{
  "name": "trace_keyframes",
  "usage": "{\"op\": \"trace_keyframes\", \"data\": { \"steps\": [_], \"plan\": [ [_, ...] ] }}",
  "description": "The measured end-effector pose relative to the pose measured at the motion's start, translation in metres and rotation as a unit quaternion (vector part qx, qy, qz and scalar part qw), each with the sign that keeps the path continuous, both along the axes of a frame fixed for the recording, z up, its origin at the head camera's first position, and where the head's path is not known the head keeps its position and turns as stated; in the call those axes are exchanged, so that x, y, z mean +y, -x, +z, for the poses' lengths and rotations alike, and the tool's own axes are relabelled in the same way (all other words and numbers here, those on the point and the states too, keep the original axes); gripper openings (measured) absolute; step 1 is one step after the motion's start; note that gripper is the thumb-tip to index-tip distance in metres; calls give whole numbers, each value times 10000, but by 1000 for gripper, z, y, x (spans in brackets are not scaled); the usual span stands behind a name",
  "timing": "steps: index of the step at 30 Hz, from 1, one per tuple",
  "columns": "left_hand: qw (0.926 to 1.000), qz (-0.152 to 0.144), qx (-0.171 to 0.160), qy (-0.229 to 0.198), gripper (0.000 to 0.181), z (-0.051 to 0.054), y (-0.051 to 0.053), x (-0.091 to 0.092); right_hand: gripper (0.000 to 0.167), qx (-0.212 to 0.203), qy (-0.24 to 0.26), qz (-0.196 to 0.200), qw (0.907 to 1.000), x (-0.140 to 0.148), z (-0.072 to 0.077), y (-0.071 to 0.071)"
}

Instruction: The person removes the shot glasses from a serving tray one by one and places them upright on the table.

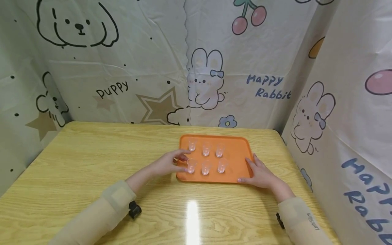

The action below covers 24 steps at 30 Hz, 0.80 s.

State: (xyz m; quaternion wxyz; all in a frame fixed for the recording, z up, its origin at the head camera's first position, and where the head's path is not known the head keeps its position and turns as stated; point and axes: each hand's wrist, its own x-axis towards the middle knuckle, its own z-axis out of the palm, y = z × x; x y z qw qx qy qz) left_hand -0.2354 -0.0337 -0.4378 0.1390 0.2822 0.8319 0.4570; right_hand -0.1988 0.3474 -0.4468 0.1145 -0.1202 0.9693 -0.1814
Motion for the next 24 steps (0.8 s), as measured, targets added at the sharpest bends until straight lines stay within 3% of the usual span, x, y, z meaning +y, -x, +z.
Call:
{"op": "trace_keyframes", "data": {
  "steps": [8,17,24],
  "plan": [
    [9998,184,55,-24,37,-2,-1,6,105,37,38,-26,10000,1,-3,-2],
    [9989,428,150,-126,40,-5,-1,17,105,157,20,40,9999,4,-4,0],
    [9982,547,233,-86,32,-6,-1,18,105,41,31,92,9999,0,-3,1]
  ]
}}
